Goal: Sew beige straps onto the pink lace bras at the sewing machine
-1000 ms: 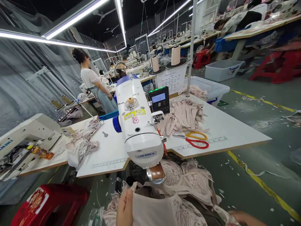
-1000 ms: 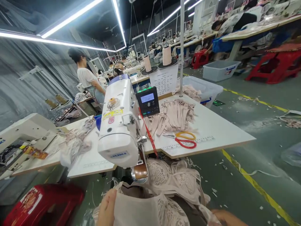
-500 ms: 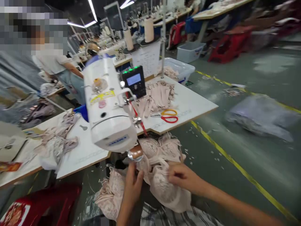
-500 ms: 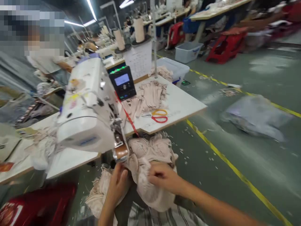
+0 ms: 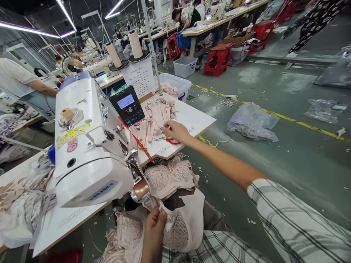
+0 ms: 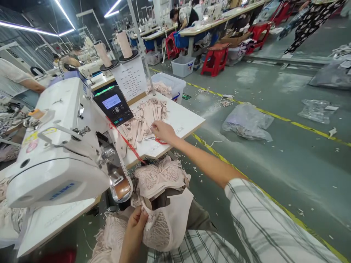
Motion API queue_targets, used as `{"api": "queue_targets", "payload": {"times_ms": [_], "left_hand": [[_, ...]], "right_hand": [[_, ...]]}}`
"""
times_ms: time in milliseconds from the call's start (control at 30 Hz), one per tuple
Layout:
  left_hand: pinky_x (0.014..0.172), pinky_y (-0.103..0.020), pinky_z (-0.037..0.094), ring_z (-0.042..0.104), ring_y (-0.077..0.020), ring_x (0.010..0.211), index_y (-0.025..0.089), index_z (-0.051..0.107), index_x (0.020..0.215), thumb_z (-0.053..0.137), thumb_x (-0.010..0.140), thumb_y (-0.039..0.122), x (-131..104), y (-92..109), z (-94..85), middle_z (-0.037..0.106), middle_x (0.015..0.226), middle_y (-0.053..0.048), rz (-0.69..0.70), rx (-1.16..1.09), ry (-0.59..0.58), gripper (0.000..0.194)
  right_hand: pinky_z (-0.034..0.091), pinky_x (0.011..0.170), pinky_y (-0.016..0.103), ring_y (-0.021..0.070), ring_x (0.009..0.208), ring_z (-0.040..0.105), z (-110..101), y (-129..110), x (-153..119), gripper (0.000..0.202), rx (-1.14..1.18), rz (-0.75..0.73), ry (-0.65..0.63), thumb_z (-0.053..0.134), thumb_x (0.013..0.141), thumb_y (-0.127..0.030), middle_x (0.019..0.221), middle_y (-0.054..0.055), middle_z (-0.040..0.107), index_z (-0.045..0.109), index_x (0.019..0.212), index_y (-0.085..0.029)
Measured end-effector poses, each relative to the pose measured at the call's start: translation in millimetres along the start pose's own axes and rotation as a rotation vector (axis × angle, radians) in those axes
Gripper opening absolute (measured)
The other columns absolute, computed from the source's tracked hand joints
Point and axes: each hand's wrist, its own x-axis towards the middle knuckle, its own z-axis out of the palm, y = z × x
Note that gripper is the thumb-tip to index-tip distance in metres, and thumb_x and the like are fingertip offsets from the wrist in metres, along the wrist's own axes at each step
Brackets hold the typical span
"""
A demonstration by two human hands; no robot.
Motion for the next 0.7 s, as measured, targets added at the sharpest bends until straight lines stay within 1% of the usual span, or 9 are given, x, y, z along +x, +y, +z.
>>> {"api": "queue_targets", "payload": {"times_ms": [67, 133, 200, 300, 400, 500, 533, 600, 700], "left_hand": [[0.074, -0.026, 0.040, 0.052, -0.0168, 0.076, 0.014, 0.071, 0.085, 0.064, 0.084, 0.059, 0.3, 1.9, -0.6, 0.063, 0.075, -0.002, 0.022, 0.105, 0.016, 0.045], [0.068, -0.025, 0.038, 0.048, -0.0157, 0.071, 0.014, 0.068, 0.077, 0.063, 0.083, 0.062, 1.1, 1.5, -2.7, 0.058, 0.070, -0.001, 0.020, 0.159, 0.039, 0.049], [0.066, -0.025, 0.036, 0.045, -0.0152, 0.068, 0.014, 0.065, 0.072, 0.064, 0.080, 0.065, 2.0, -0.4, -5.4, 0.055, 0.068, -0.001, 0.010, 0.173, 0.044, 0.052], [0.064, -0.025, 0.034, 0.042, -0.0143, 0.065, 0.014, 0.063, 0.069, 0.065, 0.075, 0.071, 2.9, -3.8, -8.0, 0.051, 0.064, 0.000, 0.013, 0.180, 0.087, 0.057], [0.061, -0.024, 0.030, 0.038, -0.0132, 0.062, 0.014, 0.061, 0.066, 0.065, 0.073, 0.073, 2.4, -4.2, -7.9, 0.047, 0.060, 0.001, 0.004, 0.178, 0.131, 0.059], [0.062, -0.024, 0.031, 0.039, -0.0134, 0.063, 0.015, 0.059, 0.065, 0.066, 0.074, 0.071, -0.5, -0.4, -6.8, 0.047, 0.061, 0.001, 0.015, 0.175, 0.149, 0.057], [0.063, -0.024, 0.032, 0.039, -0.0137, 0.064, 0.015, 0.059, 0.065, 0.066, 0.075, 0.069, -2.1, 1.4, -6.8, 0.047, 0.062, 0.001, 0.020, 0.171, 0.163, 0.056], [0.064, -0.025, 0.034, 0.041, -0.0144, 0.066, 0.015, 0.059, 0.066, 0.066, 0.076, 0.068, -5.6, 5.1, -7.9, 0.047, 0.064, 0.001, 0.020, 0.169, 0.197, 0.054], [0.065, -0.025, 0.035, 0.043, -0.0153, 0.068, 0.016, 0.058, 0.068, 0.066, 0.076, 0.069, -10.1, 9.1, -12.3, 0.048, 0.066, 0.001, -0.002, 0.183, 0.204, 0.055]], "right_hand": [[0.046, 0.093, 0.037, 0.0264, 0.116, 0.058, -3.9, 2.7, 42.7, 0.037, -0.072, 0.074, -0.014, 0.048, 0.098, -0.037, 0.128, 0.016, 0.062, 0.056, 0.125, -0.013], [0.048, 0.095, 0.042, 0.0276, 0.115, 0.059, -0.6, 5.0, 71.1, 0.039, -0.138, 0.142, -0.080, 0.058, 0.094, -0.037, 0.126, 0.016, 0.062, 0.059, 0.122, -0.011], [0.050, 0.095, 0.046, 0.0256, 0.111, 0.061, 6.0, 7.1, 87.6, 0.037, -0.183, 0.194, -0.156, 0.064, 0.091, -0.038, 0.123, 0.013, 0.064, 0.061, 0.118, -0.013], [0.052, 0.096, 0.047, 0.0233, 0.111, 0.062, 12.4, 10.0, 99.4, 0.034, -0.196, 0.240, -0.216, 0.063, 0.093, -0.037, 0.123, 0.010, 0.063, 0.062, 0.119, -0.014], [0.052, 0.096, 0.047, 0.0239, 0.112, 0.062, 8.7, 13.2, 105.0, 0.035, -0.130, 0.271, -0.226, 0.063, 0.093, -0.036, 0.125, 0.011, 0.062, 0.061, 0.120, -0.014], [0.054, 0.092, 0.045, 0.0224, 0.108, 0.063, -1.1, 16.8, 105.1, 0.031, 0.025, 0.281, -0.216, 0.063, 0.093, -0.036, 0.120, 0.009, 0.063, 0.062, 0.116, -0.014], [0.055, 0.088, 0.042, 0.0207, 0.102, 0.064, -4.4, 17.9, 102.8, 0.028, 0.101, 0.275, -0.220, 0.062, 0.093, -0.036, 0.114, 0.008, 0.065, 0.063, 0.111, -0.014], [0.055, 0.076, 0.032, 0.0150, 0.082, 0.063, -9.3, 18.8, 92.2, 0.022, 0.288, 0.253, -0.249, 0.059, 0.094, -0.034, 0.093, 0.004, 0.065, 0.062, 0.097, -0.012], [0.047, 0.054, 0.020, 0.0076, 0.054, 0.045, -10.5, 13.7, 55.8, 0.019, 0.611, 0.194, -0.338, 0.049, 0.097, -0.029, 0.064, -0.002, 0.052, 0.054, 0.083, -0.016]]}}
